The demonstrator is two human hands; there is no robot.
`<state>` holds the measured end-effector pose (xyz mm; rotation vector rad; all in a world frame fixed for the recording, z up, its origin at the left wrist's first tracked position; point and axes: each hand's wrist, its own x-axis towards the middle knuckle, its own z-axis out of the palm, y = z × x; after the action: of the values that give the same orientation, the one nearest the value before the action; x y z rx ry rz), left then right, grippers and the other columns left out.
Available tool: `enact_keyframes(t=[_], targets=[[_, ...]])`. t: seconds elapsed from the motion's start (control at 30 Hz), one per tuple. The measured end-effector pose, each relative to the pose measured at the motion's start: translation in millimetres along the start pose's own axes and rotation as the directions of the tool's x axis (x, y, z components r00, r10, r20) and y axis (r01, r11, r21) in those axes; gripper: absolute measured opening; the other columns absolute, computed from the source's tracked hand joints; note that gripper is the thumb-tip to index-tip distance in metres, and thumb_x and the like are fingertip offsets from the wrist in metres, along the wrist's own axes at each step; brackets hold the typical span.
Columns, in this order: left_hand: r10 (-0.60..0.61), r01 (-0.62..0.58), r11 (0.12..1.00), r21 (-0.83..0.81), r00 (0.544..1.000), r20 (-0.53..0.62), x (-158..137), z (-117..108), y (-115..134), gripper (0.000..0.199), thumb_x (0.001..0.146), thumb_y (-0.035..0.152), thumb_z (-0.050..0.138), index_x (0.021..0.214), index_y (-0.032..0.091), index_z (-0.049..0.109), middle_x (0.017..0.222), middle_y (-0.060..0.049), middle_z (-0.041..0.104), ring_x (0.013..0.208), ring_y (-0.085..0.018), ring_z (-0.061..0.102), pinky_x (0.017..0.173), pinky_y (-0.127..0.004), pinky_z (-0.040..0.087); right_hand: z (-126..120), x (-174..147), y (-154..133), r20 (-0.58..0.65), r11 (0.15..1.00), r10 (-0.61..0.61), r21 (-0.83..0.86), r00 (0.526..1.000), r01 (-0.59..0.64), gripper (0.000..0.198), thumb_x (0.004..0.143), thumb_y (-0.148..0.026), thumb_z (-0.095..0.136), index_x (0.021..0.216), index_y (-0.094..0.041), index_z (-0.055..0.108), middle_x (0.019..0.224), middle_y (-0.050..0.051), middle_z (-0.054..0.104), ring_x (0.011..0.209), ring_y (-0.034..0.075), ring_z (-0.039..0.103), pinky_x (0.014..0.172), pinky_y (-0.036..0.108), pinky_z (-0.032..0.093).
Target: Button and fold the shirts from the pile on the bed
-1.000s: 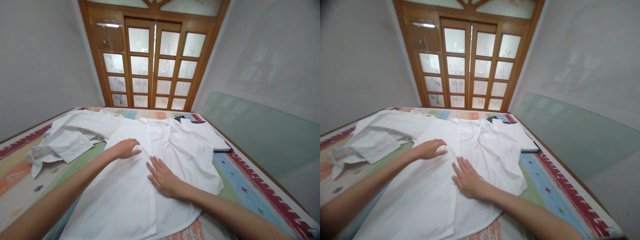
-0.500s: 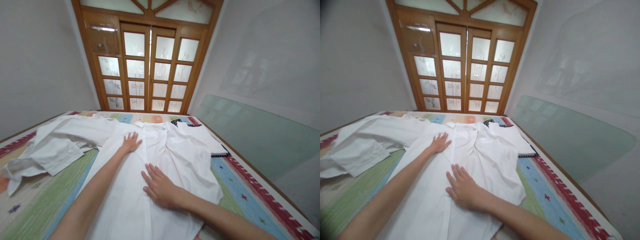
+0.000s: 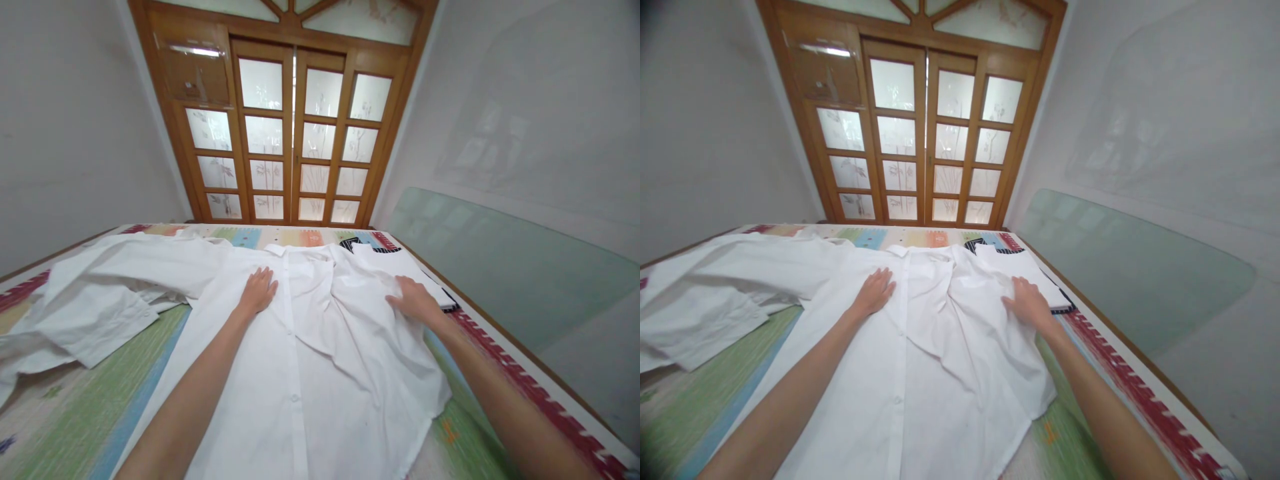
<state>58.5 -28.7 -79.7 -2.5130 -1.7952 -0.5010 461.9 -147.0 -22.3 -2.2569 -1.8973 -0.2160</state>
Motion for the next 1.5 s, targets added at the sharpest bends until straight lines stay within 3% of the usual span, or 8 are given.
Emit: enact_keyframes(t=[0.2, 0.47, 0.67, 0.83, 1.07, 1.17, 1.37, 1.5], targets=[[0.076, -0.082, 0.994, -0.077, 0.994, -0.082, 1, 0, -1, 0.041, 0.092, 0.026, 0.039, 0.127, 0.014, 0.058, 0.147, -0.012, 0.049, 0.142, -0.027, 0.035, 0.118, -0.043, 0.028, -6, 0, 26, 0.061, 0.938, -0.004, 0.346, 0.998, -0.018, 0.023, 0.078, -0.042, 0.054, 0.072, -0.021, 0.061, 0.079, 0.007, 0.07, 0.079, 0.023, 0.065, 0.073, 0.033, 0.05], [0.011, -0.126, 0.821, -0.556, 0.979, -0.205, 5, -13, 30, 0.03, 0.087, 0.026, 0.047, 0.11, 0.017, 0.064, 0.114, -0.01, 0.069, 0.109, -0.023, 0.062, 0.097, -0.042, 0.05, -41, -14, -69, -0.013, 0.71, -0.261, 0.675, 0.965, 0.201, 0.032, 0.081, -0.049, 0.05, 0.081, -0.019, 0.062, 0.081, 0.004, 0.069, 0.074, 0.019, 0.062, 0.066, 0.028, 0.048], [-0.001, 0.125, 0.293, -0.948, 0.991, 0.13, 3, -23, 77, 0.049, 0.087, 0.047, 0.053, 0.123, 0.014, 0.05, 0.094, -0.009, 0.068, 0.064, -0.014, 0.065, 0.054, -0.026, 0.05, -31, -42, -160, 0.14, 0.626, -0.677, 0.626, 0.722, 0.465, 0.035, 0.078, -0.025, 0.059, 0.111, -0.016, 0.067, 0.109, 0.009, 0.071, 0.096, 0.024, 0.064, 0.084, 0.03, 0.046], [0.053, 0.115, 0.368, -0.923, 0.988, 0.144, -3, -12, 81, 0.054, 0.065, 0.035, 0.078, 0.112, 0.015, 0.06, 0.08, -0.002, 0.066, 0.062, -0.012, 0.06, 0.054, -0.022, 0.046, -32, -65, -190, 0.396, 0.59, -0.807, 0.572, 0.438, 0.57, 0.041, 0.076, -0.037, 0.072, 0.109, -0.015, 0.064, 0.09, 0.004, 0.07, 0.074, 0.018, 0.061, 0.064, 0.024, 0.041], [-0.208, 0.111, 0.348, -0.931, 0.977, 0.039, 8, 0, 57, 0.01, 0.07, 0.022, 0.059, 0.073, 0.016, 0.067, 0.064, 0.001, 0.065, 0.06, -0.014, 0.058, 0.055, -0.023, 0.045, -66, -75, -140, 0.477, 0.809, -0.577, 0.219, 0.664, 0.546, 0.046, 0.078, -0.046, 0.069, 0.111, -0.015, 0.065, 0.099, 0.014, 0.07, 0.09, 0.028, 0.064, 0.071, 0.031, 0.041], [-0.315, 0.178, 0.226, -0.958, 0.944, 0.101, 11, 2, 50, 0.011, 0.067, 0.021, 0.063, 0.077, 0.018, 0.061, 0.057, 0.004, 0.06, 0.05, -0.012, 0.054, 0.048, -0.022, 0.041, -88, -85, -112, 0.575, 0.822, -0.514, 0.119, 0.636, 0.557, 0.038, 0.075, -0.043, 0.073, 0.101, -0.015, 0.068, 0.095, 0.014, 0.07, 0.088, 0.029, 0.063, 0.069, 0.031, 0.041], [-0.377, 0.175, 0.034, -0.984, 0.914, 0.149, 10, 9, 45, 0.031, 0.063, 0.02, 0.068, 0.086, 0.023, 0.048, 0.058, 0.008, 0.058, 0.049, -0.012, 0.054, 0.048, -0.02, 0.039, -120, -136, -110, 0.485, 0.639, -0.767, 0.518, 0.42, 0.569, 0.009, 0.086, -0.02, 0.059, 0.091, -0.021, 0.067, 0.083, 0.001, 0.067, 0.08, 0.017, 0.061, 0.073, 0.026, 0.041], [-0.348, 0.156, -0.048, -0.987, 0.923, 0.163, 9, 10, 41, 0.036, 0.061, 0.021, 0.069, 0.087, 0.024, 0.044, 0.06, 0.009, 0.056, 0.052, -0.012, 0.056, 0.051, -0.02, 0.041, -109, -156, -116, 0.394, 0.72, -0.694, 0.394, 0.603, 0.571, 0.03, 0.082, -0.04, 0.069, 0.101, -0.019, 0.061, 0.104, 0.009, 0.062, 0.095, 0.025, 0.057, 0.081, 0.034, 0.044]])
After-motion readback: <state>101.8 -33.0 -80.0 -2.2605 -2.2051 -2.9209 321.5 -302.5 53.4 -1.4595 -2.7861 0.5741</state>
